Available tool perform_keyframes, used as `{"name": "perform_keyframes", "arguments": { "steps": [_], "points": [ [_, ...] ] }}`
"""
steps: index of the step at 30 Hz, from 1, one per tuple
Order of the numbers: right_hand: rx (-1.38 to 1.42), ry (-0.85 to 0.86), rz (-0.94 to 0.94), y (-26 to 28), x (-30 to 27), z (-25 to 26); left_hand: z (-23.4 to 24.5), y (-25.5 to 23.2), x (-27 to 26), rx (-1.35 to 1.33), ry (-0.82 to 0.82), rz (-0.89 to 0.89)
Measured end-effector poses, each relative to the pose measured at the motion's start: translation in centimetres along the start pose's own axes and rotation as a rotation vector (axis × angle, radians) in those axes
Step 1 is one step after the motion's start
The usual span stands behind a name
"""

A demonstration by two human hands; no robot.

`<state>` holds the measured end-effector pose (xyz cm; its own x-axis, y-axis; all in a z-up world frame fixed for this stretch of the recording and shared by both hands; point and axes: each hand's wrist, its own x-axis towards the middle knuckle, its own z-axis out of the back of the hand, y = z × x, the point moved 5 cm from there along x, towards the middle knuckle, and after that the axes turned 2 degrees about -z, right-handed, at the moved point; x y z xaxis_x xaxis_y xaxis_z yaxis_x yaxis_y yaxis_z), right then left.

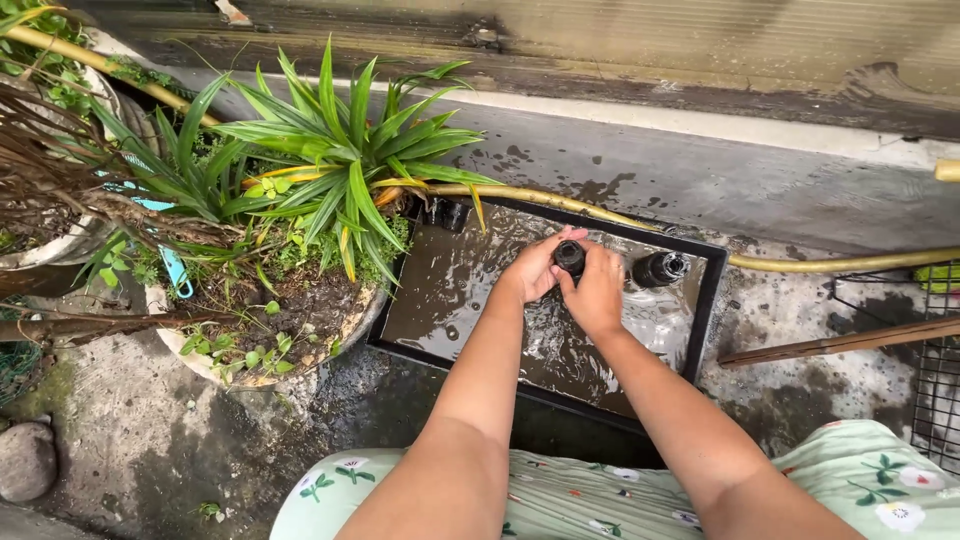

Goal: Cleaning small black plastic pots and components in a tray filled with water.

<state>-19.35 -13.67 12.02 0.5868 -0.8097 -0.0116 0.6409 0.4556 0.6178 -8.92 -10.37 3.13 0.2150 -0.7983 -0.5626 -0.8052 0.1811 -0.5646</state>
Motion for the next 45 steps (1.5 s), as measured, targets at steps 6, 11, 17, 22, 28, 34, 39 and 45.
{"name": "perform_keyframes", "arguments": {
  "steps": [6,11,17,22,28,34,39,45],
  "points": [
    [-0.317,-0.487,0.427,-5.1,1.0,8.2,-10.8,-1.9,-1.3,0.251,0.088,-0.073],
    [-0.325,-0.459,0.329,-12.3,-0.1,10.0,-14.4,-0.1,-1.3,0.454,0.155,-0.127],
    [-0.268,-0.297,0.154,-14.2,-0.5,7.9,-15.2,2.3,-1.1,0.555,0.214,-0.119],
    [-0.207,-0.168,0.009,-14.6,0.0,7.5,-15.3,2.4,-0.4,0.674,0.202,-0.117],
    [-0.206,-0.217,0.046,-11.9,0.9,9.4,-14.0,1.2,-0.5,0.655,0.206,-0.277],
    [-0.241,-0.333,0.333,-7.2,3.0,11.9,-6.9,-2.6,0.2,0.571,-0.159,-0.459],
    [-0.351,-0.333,0.604,-2.7,3.1,3.4,4.5,-6.3,-1.1,0.842,-0.773,-0.48],
    [-0.596,-0.415,0.67,0.3,3.5,-0.1,14.2,-8.8,-0.6,1.112,-1.018,-0.441]
  ]
}}
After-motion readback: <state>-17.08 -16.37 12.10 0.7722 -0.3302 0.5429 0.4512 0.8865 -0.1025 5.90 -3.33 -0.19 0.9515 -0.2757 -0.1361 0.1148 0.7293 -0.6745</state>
